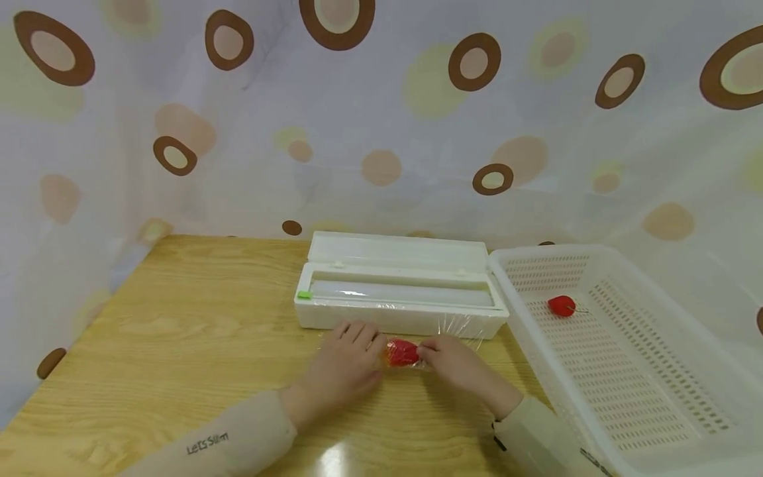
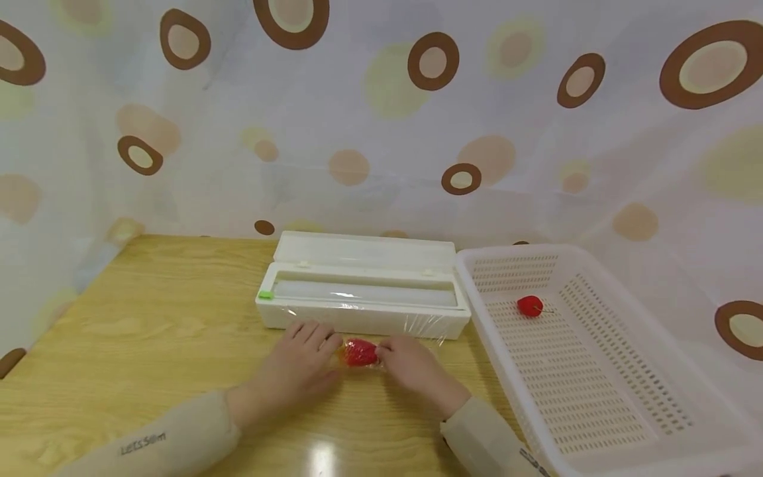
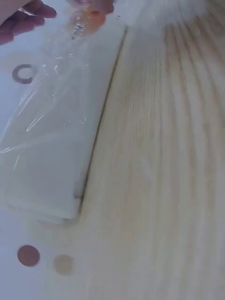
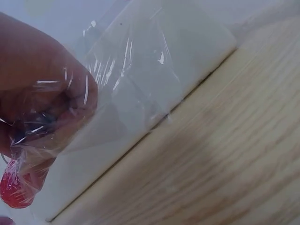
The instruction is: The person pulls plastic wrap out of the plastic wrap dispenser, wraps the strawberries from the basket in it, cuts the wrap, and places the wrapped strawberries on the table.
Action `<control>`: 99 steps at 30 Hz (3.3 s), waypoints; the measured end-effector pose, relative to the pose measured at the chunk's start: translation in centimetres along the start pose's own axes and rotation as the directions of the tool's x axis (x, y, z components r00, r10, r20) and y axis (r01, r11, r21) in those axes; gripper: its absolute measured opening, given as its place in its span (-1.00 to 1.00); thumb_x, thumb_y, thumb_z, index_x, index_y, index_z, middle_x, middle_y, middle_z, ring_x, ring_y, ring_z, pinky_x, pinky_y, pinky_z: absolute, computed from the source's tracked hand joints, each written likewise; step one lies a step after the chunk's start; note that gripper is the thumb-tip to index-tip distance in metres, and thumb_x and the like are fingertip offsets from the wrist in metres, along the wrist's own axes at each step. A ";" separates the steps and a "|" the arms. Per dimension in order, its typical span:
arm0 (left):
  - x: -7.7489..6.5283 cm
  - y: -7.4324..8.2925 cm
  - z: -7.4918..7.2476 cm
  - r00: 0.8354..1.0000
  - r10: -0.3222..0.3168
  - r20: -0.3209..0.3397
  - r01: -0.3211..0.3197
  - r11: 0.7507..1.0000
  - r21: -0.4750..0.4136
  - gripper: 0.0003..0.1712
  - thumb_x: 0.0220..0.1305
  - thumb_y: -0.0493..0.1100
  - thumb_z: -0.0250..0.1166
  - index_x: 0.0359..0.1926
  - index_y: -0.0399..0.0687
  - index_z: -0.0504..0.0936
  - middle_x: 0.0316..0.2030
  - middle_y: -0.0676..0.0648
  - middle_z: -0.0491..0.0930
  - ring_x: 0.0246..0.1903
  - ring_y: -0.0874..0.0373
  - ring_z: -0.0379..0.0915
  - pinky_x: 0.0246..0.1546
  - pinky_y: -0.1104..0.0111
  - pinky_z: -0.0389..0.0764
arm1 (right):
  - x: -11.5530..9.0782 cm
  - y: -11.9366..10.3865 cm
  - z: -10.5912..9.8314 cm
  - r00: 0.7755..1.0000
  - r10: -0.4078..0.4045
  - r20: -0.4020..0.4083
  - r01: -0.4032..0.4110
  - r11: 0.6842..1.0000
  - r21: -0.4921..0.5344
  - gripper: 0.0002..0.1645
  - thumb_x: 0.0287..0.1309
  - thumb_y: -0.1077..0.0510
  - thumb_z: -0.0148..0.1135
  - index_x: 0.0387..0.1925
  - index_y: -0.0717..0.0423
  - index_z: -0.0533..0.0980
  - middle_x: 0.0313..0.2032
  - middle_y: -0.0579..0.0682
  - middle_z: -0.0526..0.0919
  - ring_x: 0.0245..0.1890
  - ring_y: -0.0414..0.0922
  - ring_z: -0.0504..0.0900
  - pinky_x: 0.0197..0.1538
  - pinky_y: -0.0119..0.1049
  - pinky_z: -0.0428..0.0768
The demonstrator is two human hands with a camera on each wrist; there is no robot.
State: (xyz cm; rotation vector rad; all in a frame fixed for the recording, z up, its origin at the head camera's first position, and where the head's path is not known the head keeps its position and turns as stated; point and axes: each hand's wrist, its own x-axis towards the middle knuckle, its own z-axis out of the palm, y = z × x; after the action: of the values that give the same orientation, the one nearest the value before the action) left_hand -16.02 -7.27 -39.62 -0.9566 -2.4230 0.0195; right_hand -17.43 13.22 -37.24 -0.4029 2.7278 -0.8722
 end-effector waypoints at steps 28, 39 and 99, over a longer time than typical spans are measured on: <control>0.5 -0.4 1.0 0.997 0.025 0.074 -0.032 0.995 0.099 -0.70 0.04 -0.33 0.29 -0.13 -0.13 0.63 -0.27 -0.05 0.70 -0.23 0.10 0.56 -0.10 0.29 0.59 | -1.3 1.7 2.4 0.803 -0.546 -0.239 0.133 0.554 -0.822 -0.76 -0.19 0.40 0.30 -0.34 0.23 0.59 -0.39 0.05 0.62 -0.28 -0.03 0.51 -0.19 -0.21 0.58; 0.5 -0.6 1.4 0.999 0.026 0.020 -0.028 0.996 0.086 -0.77 0.05 -0.28 0.33 -0.20 -0.14 0.67 -0.28 -0.05 0.76 -0.30 0.15 0.62 -0.20 0.35 0.64 | -1.5 2.3 2.0 0.817 -0.487 -0.307 0.061 0.604 -0.794 -0.58 -0.10 0.11 0.34 -0.15 0.24 0.61 -0.30 0.07 0.67 -0.23 0.00 0.53 -0.20 -0.14 0.57; -1.9 -9.0 0.8 0.429 -0.570 0.701 0.800 -0.120 -0.588 -0.35 0.17 -0.21 0.27 0.15 -0.57 0.28 -0.50 0.00 0.65 -0.55 0.38 0.50 -0.47 0.57 0.51 | 0.2 -0.9 2.8 0.761 -0.610 -0.221 0.250 0.590 -0.767 -0.76 -0.17 0.18 0.41 -0.39 0.19 0.59 -0.45 0.01 0.63 -0.31 -0.03 0.54 -0.16 -0.21 0.54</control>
State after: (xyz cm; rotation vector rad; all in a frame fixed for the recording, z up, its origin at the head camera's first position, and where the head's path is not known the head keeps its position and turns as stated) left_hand -20.95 -15.08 -39.33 0.3259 -2.7186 -1.9458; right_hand -16.57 11.01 -38.97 -1.2308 3.4163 0.1187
